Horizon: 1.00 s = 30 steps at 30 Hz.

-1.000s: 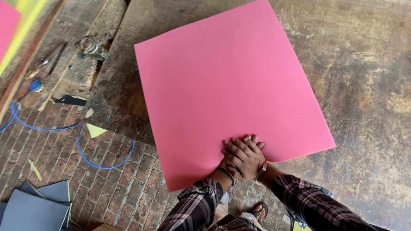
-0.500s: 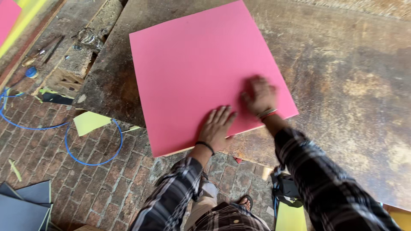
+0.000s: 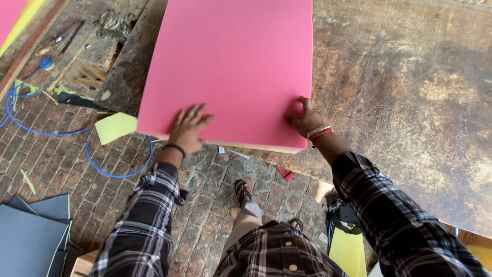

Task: The person places a pink foam sheet onto a wooden frame and presses it down repeatedly to secure it. They then move the assembled piece aside and pick up another frame with red and yellow foam layers, measuring it with a tape measure before placing the pink foam piece back on the table.

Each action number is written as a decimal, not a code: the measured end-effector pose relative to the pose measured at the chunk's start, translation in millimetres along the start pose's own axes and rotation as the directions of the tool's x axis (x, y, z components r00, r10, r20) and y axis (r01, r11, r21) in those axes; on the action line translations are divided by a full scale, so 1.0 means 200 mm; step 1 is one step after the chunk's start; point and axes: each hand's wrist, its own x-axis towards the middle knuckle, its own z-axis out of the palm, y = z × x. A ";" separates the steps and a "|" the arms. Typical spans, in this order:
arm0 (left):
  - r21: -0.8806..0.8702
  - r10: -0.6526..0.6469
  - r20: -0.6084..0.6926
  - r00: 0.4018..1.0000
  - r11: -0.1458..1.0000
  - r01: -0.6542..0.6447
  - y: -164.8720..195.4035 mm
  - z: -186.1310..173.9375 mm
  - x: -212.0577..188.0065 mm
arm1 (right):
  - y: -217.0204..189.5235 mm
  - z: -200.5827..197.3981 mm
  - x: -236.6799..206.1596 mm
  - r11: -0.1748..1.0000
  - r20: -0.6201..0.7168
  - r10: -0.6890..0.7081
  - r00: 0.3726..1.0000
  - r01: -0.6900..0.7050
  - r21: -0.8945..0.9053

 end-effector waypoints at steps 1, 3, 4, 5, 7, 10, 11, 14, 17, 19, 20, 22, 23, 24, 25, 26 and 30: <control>-0.113 -0.088 -0.001 0.996 0.990 0.087 -0.02 -0.03 0.00 | -0.05 0.02 -0.02 0.999 -0.011 -0.047 0.999 0.047 -0.027; -0.395 -0.145 -0.161 0.976 0.916 0.070 0.04 -0.03 0.05 | -0.13 0.07 -0.05 0.971 -0.092 -0.183 0.979 0.166 -0.170; -0.537 -0.141 -0.329 0.934 0.841 -0.062 0.12 -0.03 0.09 | -0.15 0.11 -0.04 0.941 -0.119 -0.268 0.956 0.233 -0.245; -0.563 -0.115 -0.400 0.909 0.813 -0.145 0.22 -0.02 0.14 | -0.17 0.14 -0.02 0.887 -0.110 -0.373 0.921 0.319 -0.333; -0.541 -0.021 -0.439 0.898 0.804 -0.246 0.50 0.01 0.28 | -0.19 0.28 0.02 0.754 -0.115 -0.561 0.820 0.448 -0.480; -0.314 0.157 -0.476 0.865 0.889 -0.334 0.82 0.04 0.42 | -0.17 0.47 0.15 0.680 -0.138 -0.587 0.798 0.394 -0.618; -0.315 0.158 -0.437 0.885 0.895 -0.316 0.89 0.06 0.44 | -0.16 0.52 0.19 0.676 -0.150 -0.561 0.814 0.346 -0.651; -0.379 0.129 -0.429 0.894 0.873 -0.307 0.93 0.10 0.46 | -0.12 0.60 0.25 0.682 -0.179 -0.507 0.843 0.266 -0.681; -0.406 0.116 -0.465 0.878 0.853 -0.328 0.91 0.15 0.45 | -0.06 0.69 0.27 0.711 -0.170 -0.542 0.823 0.341 -0.615; -0.363 0.141 -0.445 0.885 0.875 -0.322 0.93 0.19 0.44 | -0.03 0.72 0.25 0.720 -0.166 -0.564 0.809 0.383 -0.579; -0.316 0.163 -0.413 0.896 0.897 -0.309 0.95 0.21 0.43 | -0.01 0.74 0.25 0.719 -0.161 -0.574 0.802 0.400 -0.568; -0.253 0.182 -0.402 0.898 0.920 -0.299 0.99 0.25 0.41 | 0.00 0.76 0.25 0.724 -0.165 -0.587 0.793 0.422 -0.545; -0.240 0.176 -0.424 0.888 0.924 -0.298 1.01 0.28 0.40 | 0.01 0.77 0.26 0.726 -0.165 -0.588 0.792 0.426 -0.540; -0.227 0.175 -0.451 0.875 0.926 -0.302 1.02 0.30 0.40 | 0.02 0.78 0.27 0.727 -0.166 -0.592 0.788 0.434 -0.533; -0.208 0.179 -0.480 0.859 0.928 -0.310 1.03 0.32 0.40 | 0.02 0.79 0.28 0.724 -0.164 -0.598 0.785 0.440 -0.532; -0.188 0.187 -0.505 0.843 0.929 -0.319 1.03 0.34 0.40 | 0.03 0.80 0.30 0.723 -0.166 -0.604 0.779 0.449 -0.525; -0.145 0.215 -0.585 0.782 0.921 -0.362 1.01 0.37 0.40 | 0.04 0.80 0.33 0.724 -0.168 -0.610 0.774 0.459 -0.515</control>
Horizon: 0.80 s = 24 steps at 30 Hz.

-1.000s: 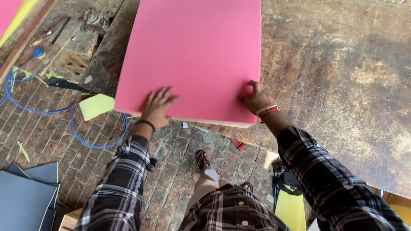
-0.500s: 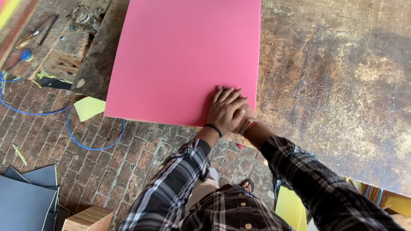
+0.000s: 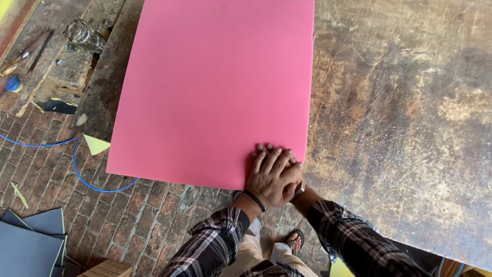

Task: The person places a pink foam sheet onto a wooden frame and presses it down repeatedly to secure it. They then move the assembled piece aside and pick up another frame with red and yellow foam layers, measuring it with a tape measure before placing the pink foam piece back on the table.

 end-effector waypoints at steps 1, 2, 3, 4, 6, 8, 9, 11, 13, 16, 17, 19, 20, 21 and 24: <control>0.001 -0.001 0.019 1.000 1.000 0.001 0.00 0.00 0.00 | 0.00 0.00 -0.01 1.000 -0.003 -0.002 1.000 0.002 0.002; 0.007 -0.005 0.036 0.999 1.000 0.004 -0.01 -0.01 0.02 | 0.01 -0.01 0.00 1.000 -0.003 0.002 1.000 -0.002 0.004; 0.016 -0.014 0.053 0.999 1.000 0.013 -0.01 -0.02 0.03 | 0.01 -0.02 -0.01 1.000 -0.005 0.004 1.000 -0.004 0.004; 0.020 -0.033 0.094 0.995 0.999 0.031 -0.01 -0.03 0.04 | 0.02 -0.04 -0.02 1.000 -0.007 0.001 1.000 -0.001 0.004; 0.034 -0.077 0.171 0.982 0.997 0.072 -0.01 -0.05 0.08 | 0.03 -0.08 -0.03 1.000 -0.013 -0.006 1.000 0.006 -0.002; 0.080 -0.123 0.284 0.951 0.991 0.104 0.00 -0.08 0.12 | 0.03 -0.13 -0.06 1.000 -0.018 -0.023 1.000 0.023 0.001; 0.101 -0.153 0.337 0.929 0.987 0.125 0.01 -0.09 0.14 | 0.03 -0.17 -0.07 0.999 -0.020 -0.031 0.999 0.031 0.005; 0.011 -0.194 0.283 0.939 0.980 0.199 0.02 -0.13 0.15 | 0.02 -0.25 -0.07 0.999 -0.033 -0.038 0.999 0.039 0.016; -0.051 -0.200 0.236 0.951 0.975 0.217 0.00 -0.19 0.14 | 0.01 -0.33 -0.05 0.998 -0.052 -0.042 0.998 0.044 0.039; -0.049 -0.284 0.239 0.928 0.951 0.304 -0.12 -0.32 0.05 | 0.00 -0.45 0.01 0.995 -0.073 -0.020 0.997 0.027 0.094; -0.024 -0.393 0.273 0.878 0.910 0.415 -0.20 -0.37 0.01 | 0.00 -0.48 0.02 0.993 -0.068 -0.003 0.998 0.012 0.121; 0.089 -0.520 0.332 0.787 0.848 0.523 -0.37 -0.49 -0.10 | 0.00 -0.52 0.02 0.978 -0.061 0.032 0.998 -0.019 0.209; 0.171 -0.546 0.356 0.758 0.836 0.521 -0.46 -0.55 -0.17 | -0.01 -0.54 0.03 0.961 -0.054 0.063 0.997 -0.046 0.272; 0.157 -0.561 0.319 0.764 0.826 0.541 -0.54 -0.59 -0.22 | -0.03 -0.54 0.02 0.947 -0.052 0.113 0.992 -0.092 0.306; 0.134 -0.645 0.214 0.733 0.763 0.632 -0.83 -0.76 -0.36 | -0.17 -0.53 0.07 0.914 -0.073 0.251 0.965 -0.212 0.345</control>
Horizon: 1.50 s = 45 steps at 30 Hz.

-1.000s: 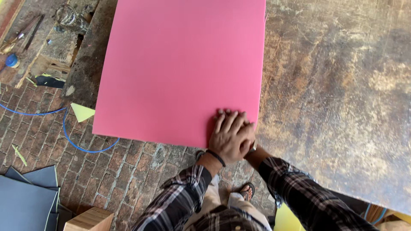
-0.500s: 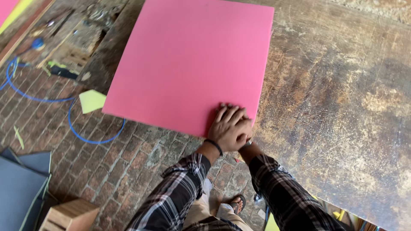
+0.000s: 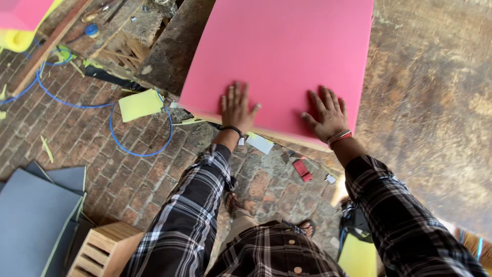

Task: The person places a pink foam sheet onto a wooden frame and presses it down repeatedly to secure it. They then move the assembled piece aside and pick up another frame with red and yellow foam layers, measuring it with a tape measure before placing the pink foam piece back on the table.

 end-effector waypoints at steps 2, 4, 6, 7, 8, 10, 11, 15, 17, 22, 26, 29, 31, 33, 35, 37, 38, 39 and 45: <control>-0.053 -0.116 -0.046 0.992 0.992 0.113 -0.17 -0.10 0.08 | -0.17 0.07 0.05 0.992 -0.093 0.066 0.993 -0.076 -0.103; -0.001 -0.049 0.010 0.999 0.999 0.049 -0.32 -0.16 0.13 | -0.39 0.16 0.16 0.998 -0.099 -0.054 0.994 0.049 -0.046; 0.046 0.022 0.074 0.997 0.999 -0.026 -0.45 -0.21 0.15 | -0.63 0.25 0.29 0.996 -0.110 -0.089 0.990 0.092 0.015; 0.067 0.062 0.108 0.992 0.995 -0.070 -0.48 -0.21 0.16 | -0.76 0.30 0.36 0.996 -0.117 -0.065 0.991 0.071 0.048; 0.089 0.100 0.140 0.985 0.990 -0.113 -0.52 -0.20 0.16 | -0.87 0.34 0.41 0.995 -0.126 -0.042 0.991 0.053 0.083; 0.214 0.179 0.124 0.976 0.956 -0.202 -0.58 -0.16 0.15 | -1.02 0.40 0.48 0.995 -0.159 0.029 0.987 -0.013 0.103; 0.269 0.225 0.122 0.967 0.930 -0.250 -0.61 -0.13 0.15 | -1.07 0.42 0.50 0.993 -0.174 0.071 0.982 -0.052 0.109; 0.067 0.310 -0.178 0.934 0.951 -0.303 -0.70 0.03 0.13 | -1.17 0.43 0.49 0.995 -0.263 0.022 0.965 -0.047 -0.090; 0.015 0.316 -0.218 0.923 0.947 -0.320 -0.73 0.12 0.11 | -1.18 0.41 0.46 0.993 -0.248 0.046 0.968 -0.073 -0.098; -0.059 0.362 -0.352 0.863 0.912 -0.406 -0.79 0.28 0.08 | -1.19 0.40 0.42 0.999 -0.372 -0.036 0.928 0.027 -0.029; -0.048 0.408 -0.469 0.783 0.874 -0.483 -0.82 0.33 0.09 | -1.19 0.42 0.42 0.993 -0.483 -0.121 0.867 0.100 -0.069; -0.016 0.411 -0.448 0.794 0.884 -0.466 -0.81 0.31 0.10 | -1.18 0.42 0.42 0.991 -0.513 -0.131 0.849 0.110 -0.072; -0.020 0.398 -0.427 0.812 0.894 -0.448 -0.79 0.29 0.10 | -1.18 0.41 0.41 0.992 -0.495 -0.125 0.860 0.107 -0.064; -0.015 0.387 -0.423 0.819 0.901 -0.434 -0.77 0.26 0.10 | -1.17 0.40 0.41 0.992 -0.496 -0.125 0.859 0.109 -0.061; -0.005 0.380 -0.413 0.828 0.908 -0.419 -0.76 0.23 0.10 | -1.18 0.38 0.40 0.993 -0.498 -0.117 0.859 0.109 -0.045; -0.014 0.377 -0.407 0.832 0.908 -0.419 -0.75 0.20 0.10 | -1.18 0.36 0.41 0.995 -0.469 -0.094 0.878 0.090 -0.032; -0.017 0.377 -0.401 0.835 0.908 -0.419 -0.75 0.18 0.11 | -1.18 0.35 0.41 0.997 -0.453 -0.081 0.888 0.079 -0.024; -0.024 0.375 -0.391 0.841 0.909 -0.417 -0.75 0.17 0.11 | -1.19 0.35 0.41 0.998 -0.418 -0.059 0.907 0.055 -0.022; 0.051 0.403 -0.276 0.872 0.913 -0.406 -0.79 0.12 0.14 | -1.16 0.30 0.41 0.998 -0.182 -0.031 0.983 0.021 -0.055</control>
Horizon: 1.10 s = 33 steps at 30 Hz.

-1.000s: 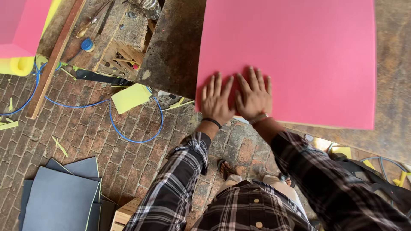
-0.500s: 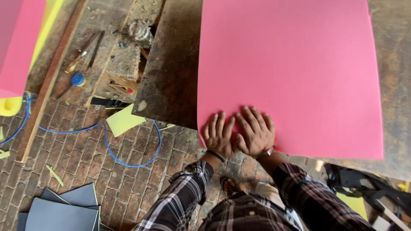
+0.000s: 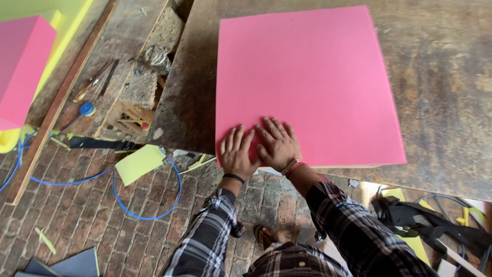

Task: The person places a pink foam sheet onto a wooden frame and presses it down repeatedly to secure it. They then move the assembled piece aside and pick up another frame with red and yellow foam layers, measuring it with a tape measure before placing the pink foam piece back on the table.

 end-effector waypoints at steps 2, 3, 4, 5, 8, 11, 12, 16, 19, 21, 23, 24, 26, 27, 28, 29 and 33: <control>0.029 0.009 0.006 1.000 1.000 -0.009 -0.01 0.00 0.00 | 0.08 -0.04 -0.05 1.000 0.089 0.008 0.996 -0.009 0.013; 0.039 0.001 0.002 1.000 0.999 -0.001 -0.01 0.01 0.00 | 0.15 -0.07 -0.10 0.999 0.078 0.049 0.996 -0.049 -0.006; 0.049 -0.008 -0.002 1.000 0.999 0.009 -0.01 0.01 0.01 | 0.26 -0.11 -0.16 0.996 0.066 0.089 0.994 -0.088 -0.024; 0.059 -0.019 -0.008 1.000 0.998 0.020 0.00 0.00 0.02 | 0.38 -0.16 -0.22 0.991 0.053 0.127 0.990 -0.125 -0.041; 0.062 -0.040 0.024 0.999 0.997 0.038 0.03 -0.01 0.03 | 0.77 -0.28 -0.37 0.920 0.066 0.390 0.918 -0.387 -0.052; 0.004 -0.098 0.053 0.994 0.995 0.098 0.09 -0.07 0.02 | 1.03 -0.30 -0.41 0.884 0.018 0.465 0.885 -0.464 -0.048; 0.051 -0.153 0.064 0.986 0.987 0.150 0.14 -0.09 0.01 | 1.08 -0.29 -0.42 0.890 0.012 0.451 0.892 -0.449 -0.072; 0.240 -0.374 0.172 0.911 0.913 0.330 0.34 -0.11 0.05 | 1.13 -0.28 -0.39 0.876 0.098 0.473 0.875 -0.456 -0.161; 0.052 -0.228 0.103 0.968 0.973 0.223 0.50 -0.02 0.22 | 1.13 -0.31 -0.29 0.940 0.125 0.341 0.932 -0.334 -0.075; -0.002 -0.122 0.128 0.984 0.992 0.124 0.60 0.05 0.38 | 1.13 -0.34 -0.17 0.963 0.241 0.268 0.933 -0.263 -0.052; 0.120 -0.142 0.340 0.930 0.987 0.107 0.70 0.11 0.54 | 1.12 -0.36 -0.07 0.977 0.240 0.214 0.947 -0.209 -0.046; 0.124 -0.151 0.363 0.919 0.986 0.113 0.73 0.12 0.60 | 1.12 -0.37 -0.02 0.983 0.237 0.186 0.954 -0.182 -0.038; 0.140 -0.170 0.403 0.899 0.982 0.123 0.76 0.11 0.73 | 1.14 -0.38 0.09 0.990 0.247 0.141 0.959 -0.132 -0.055; 0.144 -0.179 0.411 0.894 0.981 0.130 0.76 0.11 0.78 | 1.15 -0.38 0.16 0.992 0.252 0.119 0.960 -0.107 -0.062; 0.148 -0.184 0.417 0.890 0.980 0.133 0.75 0.10 0.84 | 1.18 -0.38 0.23 0.993 0.253 0.115 0.961 -0.103 -0.059; 0.151 -0.188 0.428 0.884 0.979 0.135 0.73 0.10 0.90 | 1.22 -0.39 0.31 0.993 0.257 0.114 0.960 -0.103 -0.056; 0.143 -0.188 0.422 0.887 0.980 0.140 0.59 0.17 1.18 | 1.43 -0.39 0.61 0.970 0.259 0.240 0.936 -0.241 -0.028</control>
